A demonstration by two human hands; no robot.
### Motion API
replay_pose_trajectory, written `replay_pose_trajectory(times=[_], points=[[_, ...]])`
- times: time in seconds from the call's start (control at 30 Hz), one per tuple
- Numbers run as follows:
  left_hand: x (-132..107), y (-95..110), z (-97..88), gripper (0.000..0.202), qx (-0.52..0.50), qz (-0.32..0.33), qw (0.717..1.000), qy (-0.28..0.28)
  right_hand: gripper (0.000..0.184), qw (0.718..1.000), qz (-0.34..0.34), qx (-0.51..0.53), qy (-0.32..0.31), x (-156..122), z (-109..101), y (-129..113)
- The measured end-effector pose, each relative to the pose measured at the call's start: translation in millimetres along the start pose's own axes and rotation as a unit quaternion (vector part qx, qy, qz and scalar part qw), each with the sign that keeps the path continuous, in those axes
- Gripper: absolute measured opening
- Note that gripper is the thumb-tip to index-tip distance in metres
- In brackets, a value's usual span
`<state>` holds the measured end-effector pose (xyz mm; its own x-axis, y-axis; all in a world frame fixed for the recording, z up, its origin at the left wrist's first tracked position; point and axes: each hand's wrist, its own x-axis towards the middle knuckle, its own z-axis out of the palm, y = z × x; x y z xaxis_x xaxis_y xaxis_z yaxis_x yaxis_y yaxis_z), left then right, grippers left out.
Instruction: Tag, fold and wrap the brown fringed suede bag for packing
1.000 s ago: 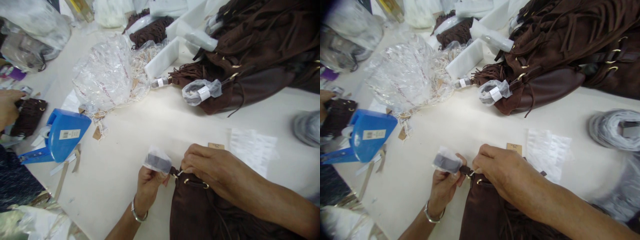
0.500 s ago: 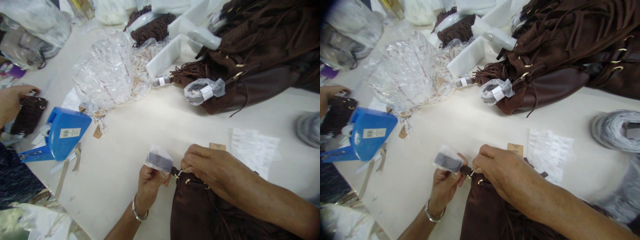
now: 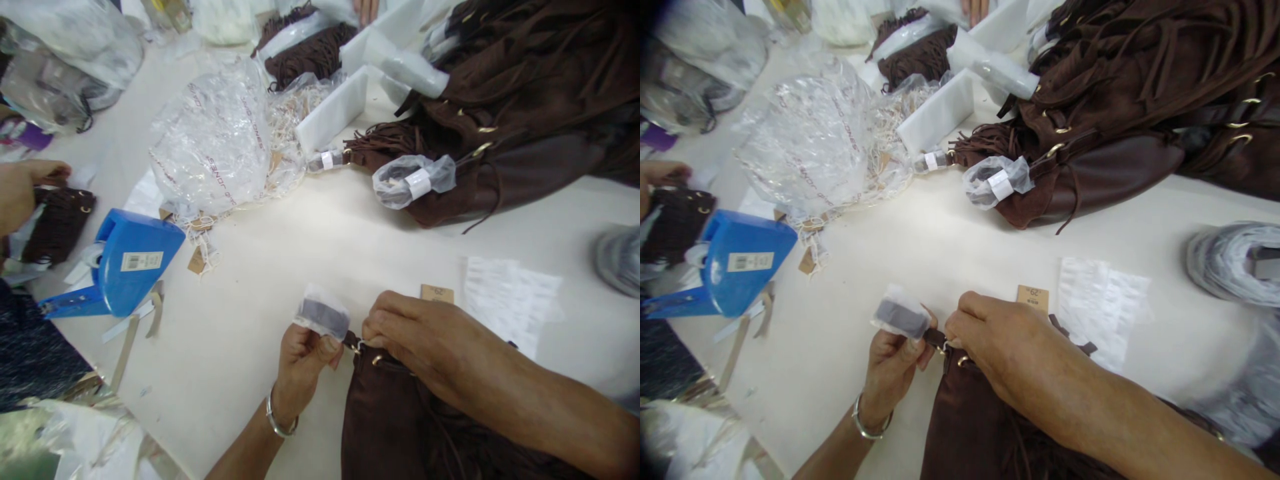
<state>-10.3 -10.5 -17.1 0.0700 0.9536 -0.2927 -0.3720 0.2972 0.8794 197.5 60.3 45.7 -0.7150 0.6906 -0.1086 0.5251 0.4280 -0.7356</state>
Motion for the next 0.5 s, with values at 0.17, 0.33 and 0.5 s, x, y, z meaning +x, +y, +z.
replay_pose_trajectory(times=[0.17, 0.33, 0.5], points=[[0.9, 0.2, -0.3, 0.014, 0.001, 0.0, 1.0, -0.004, 0.019, 0.999, -0.019, 0.001, -0.029, 2.1, 0.9, 0.3], [1.2, -0.5, -0.8, 0.014, 0.001, 0.007, 1.0, -0.006, 0.021, 0.999, -0.028, 0.002, -0.041, 4.5, 1.5, -1.5], [1.2, -0.1, 0.2, 0.018, 0.005, 0.001, 1.0, 0.002, 0.017, 0.998, 0.006, 0.045, -0.033, 4.7, 0.2, -3.2]])
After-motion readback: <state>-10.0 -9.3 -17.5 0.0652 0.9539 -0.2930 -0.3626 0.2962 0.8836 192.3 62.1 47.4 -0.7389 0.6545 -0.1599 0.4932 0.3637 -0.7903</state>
